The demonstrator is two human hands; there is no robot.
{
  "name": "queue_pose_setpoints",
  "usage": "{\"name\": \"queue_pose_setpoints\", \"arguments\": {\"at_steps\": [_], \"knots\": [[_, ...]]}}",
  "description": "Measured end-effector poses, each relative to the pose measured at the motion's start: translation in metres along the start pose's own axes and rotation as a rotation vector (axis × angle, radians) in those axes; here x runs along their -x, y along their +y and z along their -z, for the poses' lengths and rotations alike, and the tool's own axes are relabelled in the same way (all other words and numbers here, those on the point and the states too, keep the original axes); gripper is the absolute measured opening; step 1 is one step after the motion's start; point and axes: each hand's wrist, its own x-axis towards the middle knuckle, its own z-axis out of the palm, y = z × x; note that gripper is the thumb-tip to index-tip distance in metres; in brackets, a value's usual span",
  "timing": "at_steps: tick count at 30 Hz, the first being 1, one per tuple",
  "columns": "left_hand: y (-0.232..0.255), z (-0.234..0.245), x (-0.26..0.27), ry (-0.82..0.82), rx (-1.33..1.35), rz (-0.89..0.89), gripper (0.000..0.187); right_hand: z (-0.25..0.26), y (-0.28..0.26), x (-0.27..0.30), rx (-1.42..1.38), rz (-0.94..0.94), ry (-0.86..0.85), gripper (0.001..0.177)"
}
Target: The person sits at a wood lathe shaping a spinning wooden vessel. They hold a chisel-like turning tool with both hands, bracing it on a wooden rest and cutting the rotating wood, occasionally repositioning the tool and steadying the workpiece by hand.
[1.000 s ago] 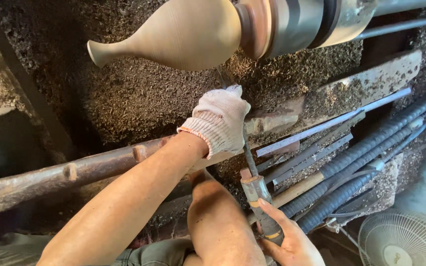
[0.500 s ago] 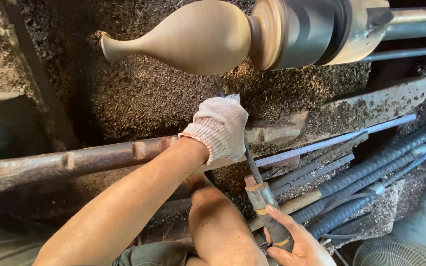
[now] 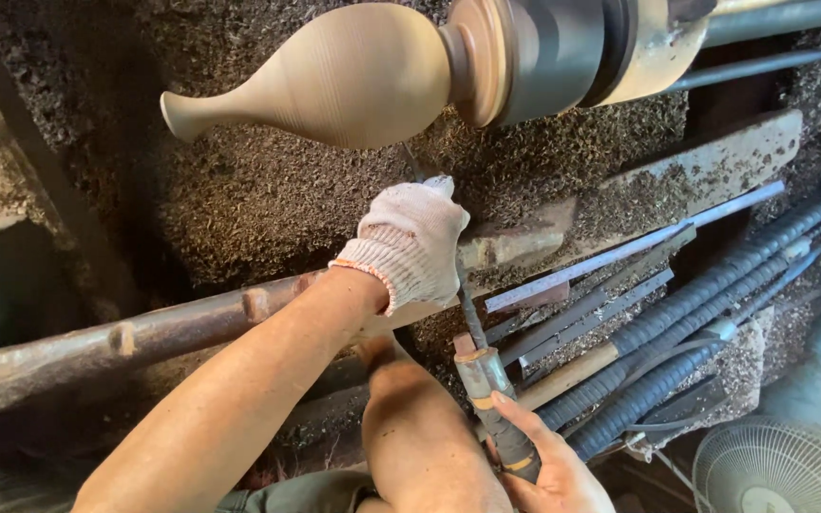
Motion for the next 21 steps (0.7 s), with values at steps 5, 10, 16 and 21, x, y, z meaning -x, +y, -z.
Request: {"name": "queue_pose_setpoints", "arguments": {"at_steps": [5, 10, 16, 21], "knots": [[-0.001, 0.002, 0.003, 0.024, 0.021, -0.029, 0.032, -0.005, 0.004, -0.001, -0.211, 0.024, -0.088, 0.072], [-0.003, -0.001, -0.001, 0.060, 0.028, -0.065, 0.033, -0.016, 0.004, 0.000, -0.314, -0.024, -0.087, 0.081], [0.001, -0.018, 0.010, 0.202, -0.007, -0.092, 0.059, -0.009, 0.037, -0.004, -0.026, 0.071, -0.025, 0.082], [0.015, -0.030, 0.018, 0.128, -0.006, 0.106, 0.068, 0.031, 0.016, 0.006, 0.367, 0.084, -0.045, 0.098]]}}
